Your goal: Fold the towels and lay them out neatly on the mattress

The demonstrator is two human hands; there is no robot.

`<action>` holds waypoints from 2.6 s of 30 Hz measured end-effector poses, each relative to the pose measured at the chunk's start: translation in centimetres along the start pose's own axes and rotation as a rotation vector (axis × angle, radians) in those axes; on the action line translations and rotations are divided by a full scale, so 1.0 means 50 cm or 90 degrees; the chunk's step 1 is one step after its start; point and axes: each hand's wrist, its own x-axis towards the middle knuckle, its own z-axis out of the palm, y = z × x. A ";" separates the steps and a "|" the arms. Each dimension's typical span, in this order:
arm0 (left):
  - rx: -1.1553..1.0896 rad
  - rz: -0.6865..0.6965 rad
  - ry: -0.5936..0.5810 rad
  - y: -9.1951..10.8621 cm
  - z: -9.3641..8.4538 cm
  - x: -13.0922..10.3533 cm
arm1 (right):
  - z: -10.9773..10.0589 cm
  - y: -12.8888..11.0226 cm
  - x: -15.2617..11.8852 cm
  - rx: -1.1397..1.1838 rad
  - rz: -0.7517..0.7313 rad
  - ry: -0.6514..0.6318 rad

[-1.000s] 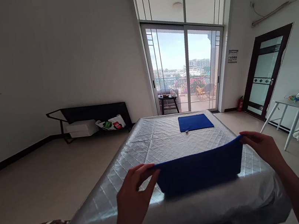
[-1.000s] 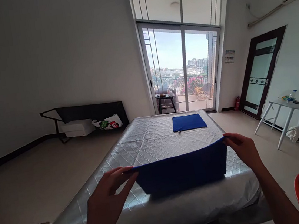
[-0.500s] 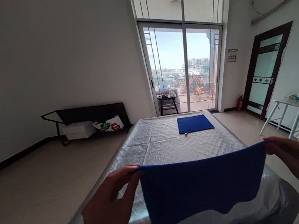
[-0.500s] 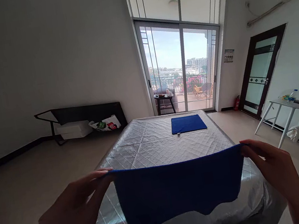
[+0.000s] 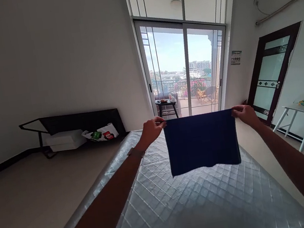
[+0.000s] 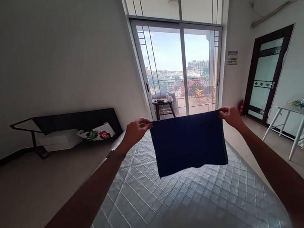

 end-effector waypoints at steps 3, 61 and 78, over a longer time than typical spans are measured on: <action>-0.024 0.045 0.103 0.004 0.052 0.088 | 0.033 -0.003 0.110 0.009 -0.021 0.060; 0.458 0.114 -0.407 -0.360 0.422 -0.076 | 0.376 0.371 -0.041 -0.623 -0.145 -0.308; 0.245 0.144 -0.324 -0.257 0.162 -0.174 | 0.199 0.245 -0.138 -0.315 -0.311 -0.234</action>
